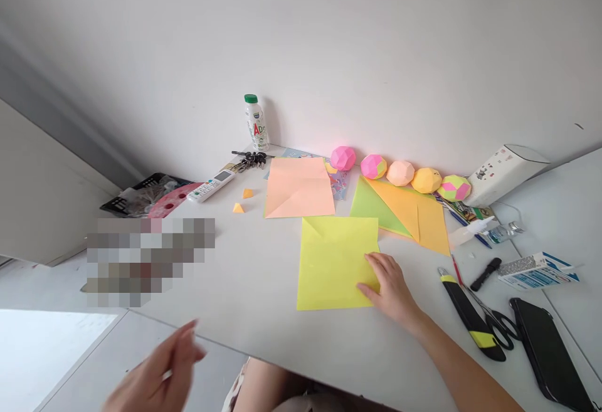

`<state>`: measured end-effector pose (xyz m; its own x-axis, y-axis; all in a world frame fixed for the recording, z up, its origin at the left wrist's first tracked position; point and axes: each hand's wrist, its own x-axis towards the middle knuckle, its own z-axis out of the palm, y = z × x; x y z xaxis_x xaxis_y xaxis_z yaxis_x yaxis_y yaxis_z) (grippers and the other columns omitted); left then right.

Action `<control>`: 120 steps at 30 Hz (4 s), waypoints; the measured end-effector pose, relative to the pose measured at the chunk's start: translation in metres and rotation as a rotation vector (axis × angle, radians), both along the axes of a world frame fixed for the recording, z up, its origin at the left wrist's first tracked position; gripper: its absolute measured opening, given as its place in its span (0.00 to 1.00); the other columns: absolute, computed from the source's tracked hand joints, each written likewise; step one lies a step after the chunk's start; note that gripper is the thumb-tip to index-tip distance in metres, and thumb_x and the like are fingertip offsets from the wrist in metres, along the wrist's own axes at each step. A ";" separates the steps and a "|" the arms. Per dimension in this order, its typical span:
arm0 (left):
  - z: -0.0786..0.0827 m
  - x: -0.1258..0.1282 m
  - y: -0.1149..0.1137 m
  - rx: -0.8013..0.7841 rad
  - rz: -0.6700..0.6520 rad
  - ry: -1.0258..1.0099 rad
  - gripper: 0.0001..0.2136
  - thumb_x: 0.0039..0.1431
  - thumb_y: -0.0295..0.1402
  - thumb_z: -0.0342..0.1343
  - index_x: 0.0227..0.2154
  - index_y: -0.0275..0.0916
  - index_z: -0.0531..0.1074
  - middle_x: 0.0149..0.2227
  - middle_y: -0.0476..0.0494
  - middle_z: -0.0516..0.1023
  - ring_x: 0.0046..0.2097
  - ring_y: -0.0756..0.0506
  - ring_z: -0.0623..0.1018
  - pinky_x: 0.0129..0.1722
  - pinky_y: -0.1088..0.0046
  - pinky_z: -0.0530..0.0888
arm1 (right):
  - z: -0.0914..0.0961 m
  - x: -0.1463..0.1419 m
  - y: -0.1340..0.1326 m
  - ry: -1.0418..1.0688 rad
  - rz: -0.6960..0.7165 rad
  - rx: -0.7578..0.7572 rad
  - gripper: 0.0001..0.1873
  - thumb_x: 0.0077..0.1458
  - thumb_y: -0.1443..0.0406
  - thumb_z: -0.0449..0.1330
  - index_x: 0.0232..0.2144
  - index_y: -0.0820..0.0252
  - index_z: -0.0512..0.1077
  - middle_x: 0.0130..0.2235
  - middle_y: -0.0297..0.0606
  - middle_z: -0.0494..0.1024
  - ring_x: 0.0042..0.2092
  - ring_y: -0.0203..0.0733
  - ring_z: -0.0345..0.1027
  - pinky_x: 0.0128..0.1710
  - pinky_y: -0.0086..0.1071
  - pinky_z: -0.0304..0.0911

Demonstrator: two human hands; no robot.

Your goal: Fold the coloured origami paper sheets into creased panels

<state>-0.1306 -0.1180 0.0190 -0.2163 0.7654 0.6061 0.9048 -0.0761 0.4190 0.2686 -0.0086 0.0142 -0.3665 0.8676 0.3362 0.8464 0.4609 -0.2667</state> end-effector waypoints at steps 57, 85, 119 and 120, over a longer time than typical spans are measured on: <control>0.012 0.105 0.174 -0.512 -0.975 -1.000 0.21 0.61 0.53 0.48 0.38 0.40 0.73 0.42 0.39 0.75 0.46 0.42 0.77 0.47 0.61 0.74 | 0.000 0.010 0.003 0.075 -0.036 -0.292 0.29 0.48 0.47 0.64 0.49 0.52 0.68 0.49 0.44 0.67 0.53 0.54 0.60 0.54 0.52 0.60; -0.002 0.132 0.149 -0.462 -1.111 0.244 0.38 0.37 0.48 0.66 0.53 0.40 0.65 0.47 0.39 0.64 0.52 0.33 0.63 0.54 0.48 0.64 | 0.017 0.010 0.007 0.079 -0.073 -0.363 0.20 0.51 0.48 0.61 0.38 0.55 0.70 0.35 0.39 0.72 0.41 0.47 0.64 0.43 0.44 0.63; 0.005 0.135 0.138 -0.272 -1.284 0.378 0.24 0.47 0.41 0.60 0.48 0.40 0.68 0.51 0.36 0.69 0.47 0.36 0.68 0.46 0.55 0.68 | 0.054 0.011 -0.025 0.039 0.052 -0.803 0.32 0.40 0.51 0.69 0.49 0.46 0.70 0.53 0.40 0.66 0.56 0.58 0.57 0.50 0.48 0.62; 0.005 0.136 0.137 -0.263 -1.289 0.390 0.21 0.48 0.40 0.59 0.46 0.40 0.69 0.50 0.37 0.69 0.45 0.38 0.68 0.45 0.57 0.68 | 0.056 0.009 -0.026 0.014 0.055 -0.803 0.31 0.39 0.50 0.70 0.48 0.47 0.70 0.53 0.41 0.66 0.56 0.59 0.56 0.50 0.48 0.62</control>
<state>0.0050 0.0186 0.0245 0.8790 0.3930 0.2700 0.3156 -0.9040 0.2885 0.2772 -0.0344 0.0697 -0.4163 0.8270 -0.3777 0.8219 0.1648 -0.5452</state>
